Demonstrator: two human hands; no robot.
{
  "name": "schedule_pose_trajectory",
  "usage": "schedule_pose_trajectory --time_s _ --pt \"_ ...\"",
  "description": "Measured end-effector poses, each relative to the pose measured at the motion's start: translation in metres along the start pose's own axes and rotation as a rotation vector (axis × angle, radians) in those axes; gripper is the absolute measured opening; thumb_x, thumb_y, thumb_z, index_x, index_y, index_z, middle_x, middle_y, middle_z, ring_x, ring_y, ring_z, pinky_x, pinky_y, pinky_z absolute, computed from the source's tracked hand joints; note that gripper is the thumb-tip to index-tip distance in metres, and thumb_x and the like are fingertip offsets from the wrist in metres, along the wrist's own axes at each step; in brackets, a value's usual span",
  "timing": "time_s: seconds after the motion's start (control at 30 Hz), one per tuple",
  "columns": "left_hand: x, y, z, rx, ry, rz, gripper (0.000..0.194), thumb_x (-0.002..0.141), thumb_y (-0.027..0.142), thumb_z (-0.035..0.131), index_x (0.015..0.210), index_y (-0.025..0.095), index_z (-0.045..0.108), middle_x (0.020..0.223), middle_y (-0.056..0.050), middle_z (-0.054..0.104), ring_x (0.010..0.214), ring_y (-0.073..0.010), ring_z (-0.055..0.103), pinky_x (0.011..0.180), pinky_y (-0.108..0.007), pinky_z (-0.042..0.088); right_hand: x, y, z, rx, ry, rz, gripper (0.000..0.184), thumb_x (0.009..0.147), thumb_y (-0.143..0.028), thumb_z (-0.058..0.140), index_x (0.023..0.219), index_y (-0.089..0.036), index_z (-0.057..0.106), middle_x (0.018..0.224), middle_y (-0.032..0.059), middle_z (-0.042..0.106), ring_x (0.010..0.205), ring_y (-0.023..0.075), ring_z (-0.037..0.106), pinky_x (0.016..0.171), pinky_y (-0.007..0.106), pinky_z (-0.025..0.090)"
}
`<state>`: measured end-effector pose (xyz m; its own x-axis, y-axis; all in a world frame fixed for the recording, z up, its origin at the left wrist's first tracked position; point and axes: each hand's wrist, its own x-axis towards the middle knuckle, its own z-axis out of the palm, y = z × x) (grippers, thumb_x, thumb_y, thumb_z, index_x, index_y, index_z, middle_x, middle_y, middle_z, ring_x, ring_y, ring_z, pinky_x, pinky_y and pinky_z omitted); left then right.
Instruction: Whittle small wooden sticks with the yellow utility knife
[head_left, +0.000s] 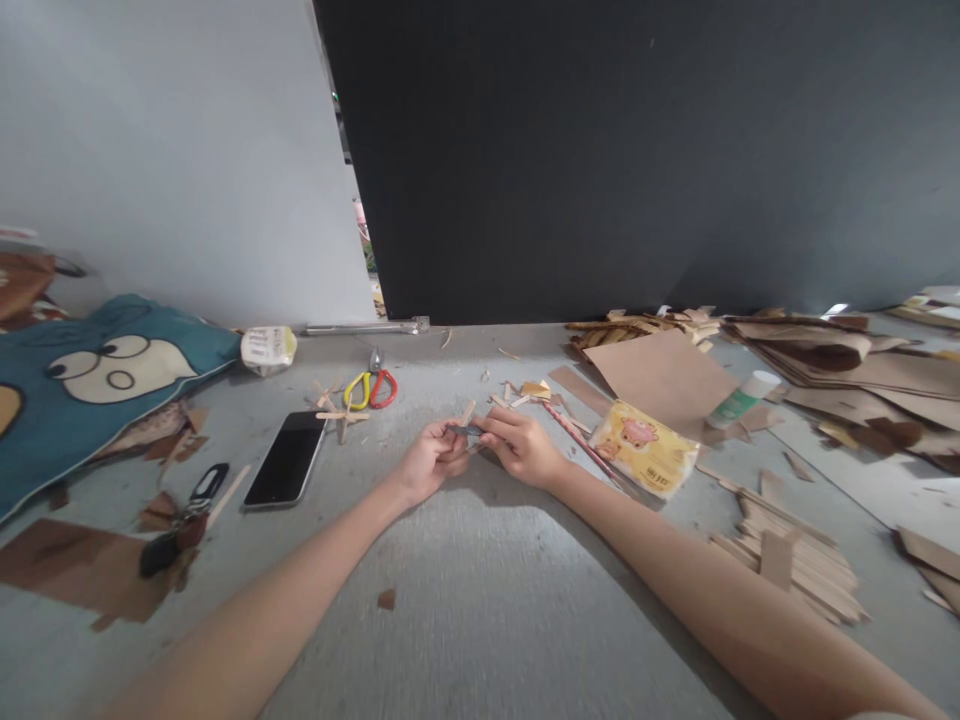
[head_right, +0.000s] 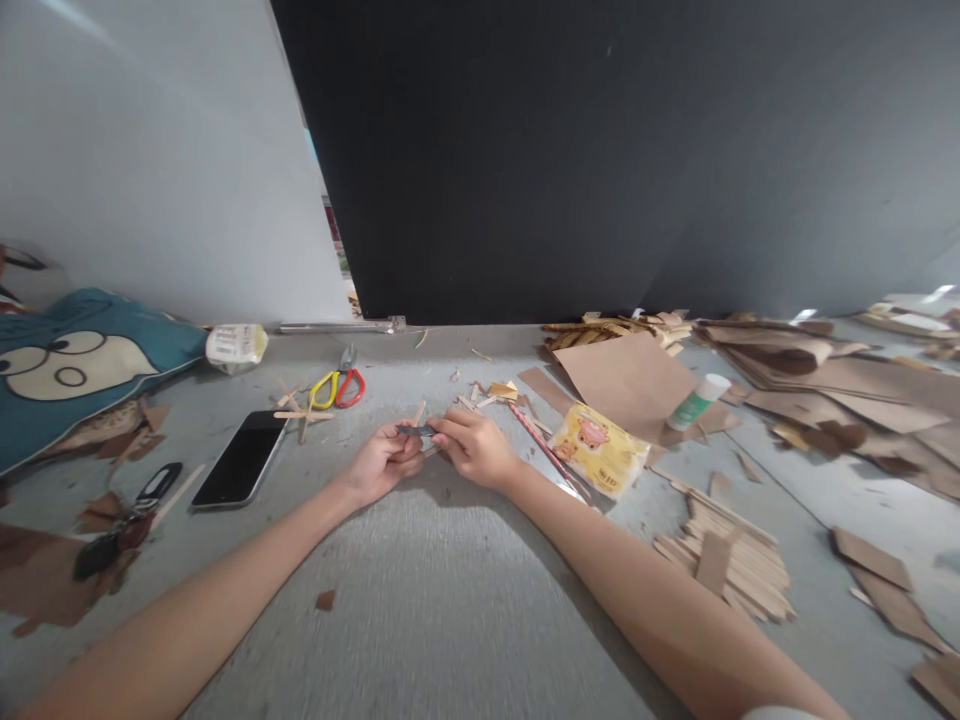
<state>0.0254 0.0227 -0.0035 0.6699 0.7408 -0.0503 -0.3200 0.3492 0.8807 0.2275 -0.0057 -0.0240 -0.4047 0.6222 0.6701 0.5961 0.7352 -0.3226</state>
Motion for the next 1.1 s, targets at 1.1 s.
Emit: schedule_pose_trajectory --time_s 1.1 --pt "0.003 -0.006 0.0 0.087 0.01 0.003 0.017 0.068 0.015 0.075 0.075 0.014 0.059 0.067 0.002 0.05 0.057 -0.007 0.041 0.059 -0.025 0.029 -0.003 0.01 0.0 0.007 0.07 0.03 0.046 0.111 -0.042 0.035 0.112 -0.017 0.073 0.084 0.0089 0.067 0.075 0.0208 0.065 0.071 0.032 0.052"
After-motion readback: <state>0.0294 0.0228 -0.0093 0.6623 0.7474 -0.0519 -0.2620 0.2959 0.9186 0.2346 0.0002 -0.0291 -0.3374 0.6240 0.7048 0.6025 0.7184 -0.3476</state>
